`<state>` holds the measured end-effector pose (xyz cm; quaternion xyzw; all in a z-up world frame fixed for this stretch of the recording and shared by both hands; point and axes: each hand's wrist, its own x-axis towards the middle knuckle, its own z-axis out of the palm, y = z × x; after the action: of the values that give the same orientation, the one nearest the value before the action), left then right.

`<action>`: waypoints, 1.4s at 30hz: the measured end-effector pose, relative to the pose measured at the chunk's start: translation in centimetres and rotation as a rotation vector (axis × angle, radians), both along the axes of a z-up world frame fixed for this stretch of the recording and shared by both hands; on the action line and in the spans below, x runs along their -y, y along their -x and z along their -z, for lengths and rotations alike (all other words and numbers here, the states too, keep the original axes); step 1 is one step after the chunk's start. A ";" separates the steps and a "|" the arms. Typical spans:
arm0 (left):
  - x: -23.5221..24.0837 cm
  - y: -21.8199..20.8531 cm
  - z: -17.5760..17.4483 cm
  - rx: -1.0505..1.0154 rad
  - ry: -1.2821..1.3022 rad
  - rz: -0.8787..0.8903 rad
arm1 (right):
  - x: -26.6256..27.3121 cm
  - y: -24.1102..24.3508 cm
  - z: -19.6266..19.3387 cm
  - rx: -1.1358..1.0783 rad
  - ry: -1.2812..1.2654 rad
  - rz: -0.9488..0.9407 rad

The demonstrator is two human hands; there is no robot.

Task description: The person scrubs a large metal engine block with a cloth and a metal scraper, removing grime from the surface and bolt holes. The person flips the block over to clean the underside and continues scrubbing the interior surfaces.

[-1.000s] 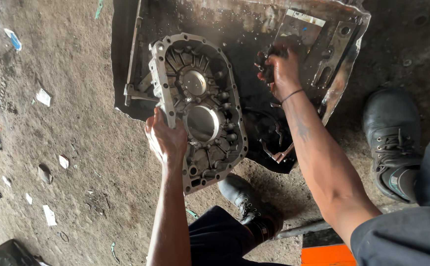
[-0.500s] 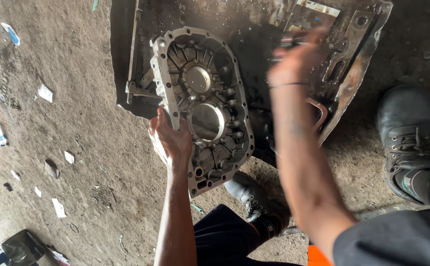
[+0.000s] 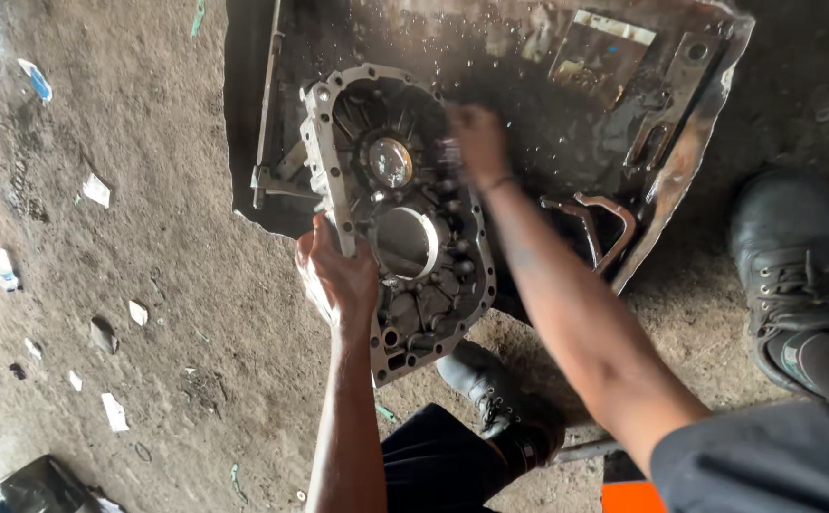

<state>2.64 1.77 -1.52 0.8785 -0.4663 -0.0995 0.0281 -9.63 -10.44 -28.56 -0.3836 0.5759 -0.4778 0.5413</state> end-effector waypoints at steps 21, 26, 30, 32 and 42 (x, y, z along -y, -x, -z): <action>0.5 1.3 -1.5 0.117 0.038 0.100 | -6.8 11.6 -7.0 -0.812 0.150 -0.692; 0.8 1.2 -1.1 0.119 -0.034 0.044 | -7.1 9.9 -6.7 -1.426 0.570 -0.581; 0.8 0.9 -0.9 0.059 0.045 0.073 | -5.5 10.8 -4.6 -0.667 0.251 -0.782; 0.6 0.8 -0.7 0.053 0.092 0.101 | -4.3 13.0 -3.8 -0.251 0.159 -0.744; 0.8 1.4 -0.9 0.033 0.038 0.032 | -3.7 16.3 -6.6 1.265 -0.480 -0.003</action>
<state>1.28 0.92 -0.62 0.8718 -0.4825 -0.0767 0.0358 -25.92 -6.76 -21.95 0.0998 0.2378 -0.4685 0.8450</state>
